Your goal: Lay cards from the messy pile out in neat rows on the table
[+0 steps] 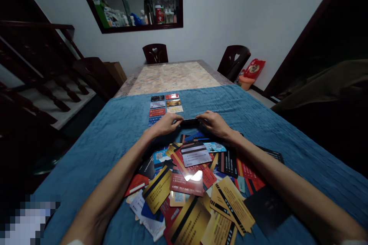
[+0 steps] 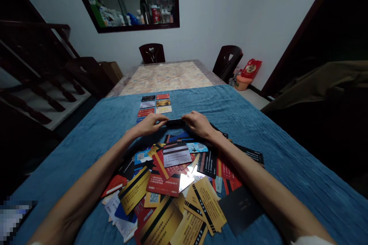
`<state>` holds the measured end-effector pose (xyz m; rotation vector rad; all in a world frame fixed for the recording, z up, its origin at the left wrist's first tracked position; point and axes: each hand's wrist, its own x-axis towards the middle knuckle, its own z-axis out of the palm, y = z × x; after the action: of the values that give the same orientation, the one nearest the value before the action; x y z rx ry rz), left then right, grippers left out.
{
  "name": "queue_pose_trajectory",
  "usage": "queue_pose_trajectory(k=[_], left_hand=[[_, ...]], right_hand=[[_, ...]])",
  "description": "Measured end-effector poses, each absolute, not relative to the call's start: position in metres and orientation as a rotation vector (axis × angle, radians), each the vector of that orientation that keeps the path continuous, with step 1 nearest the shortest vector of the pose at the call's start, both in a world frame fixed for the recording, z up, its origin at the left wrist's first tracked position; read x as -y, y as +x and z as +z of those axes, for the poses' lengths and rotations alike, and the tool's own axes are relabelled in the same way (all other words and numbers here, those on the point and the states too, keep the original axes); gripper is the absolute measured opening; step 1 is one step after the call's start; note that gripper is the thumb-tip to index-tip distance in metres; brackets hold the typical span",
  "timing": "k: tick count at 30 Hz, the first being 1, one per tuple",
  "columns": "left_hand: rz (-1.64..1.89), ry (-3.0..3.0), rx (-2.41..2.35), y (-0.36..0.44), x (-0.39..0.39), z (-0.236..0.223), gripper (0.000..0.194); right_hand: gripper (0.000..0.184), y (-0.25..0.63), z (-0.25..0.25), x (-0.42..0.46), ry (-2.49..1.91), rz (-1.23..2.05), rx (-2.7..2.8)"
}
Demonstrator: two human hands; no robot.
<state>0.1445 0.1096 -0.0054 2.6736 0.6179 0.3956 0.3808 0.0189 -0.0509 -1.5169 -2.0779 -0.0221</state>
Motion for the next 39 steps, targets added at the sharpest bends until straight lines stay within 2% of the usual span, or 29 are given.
queue_pose_trajectory(k=[13,32,39], left_hand=[[0.490,2.743,-0.674,0.149,-0.104,-0.012,0.030],[0.449,2.632,-0.800,0.155,-0.111,-0.001,0.036],[0.451,2.594,-0.802,0.156,-0.111,0.001,0.033]], right_hand=[[0.037,0.376,-0.052,-0.016,-1.482,-0.166,2.149],[0.032,0.372,-0.046,-0.013,-1.471,-0.310,2.183],[0.046,0.368,-0.043,-0.010,-1.458,-0.383,2.241]])
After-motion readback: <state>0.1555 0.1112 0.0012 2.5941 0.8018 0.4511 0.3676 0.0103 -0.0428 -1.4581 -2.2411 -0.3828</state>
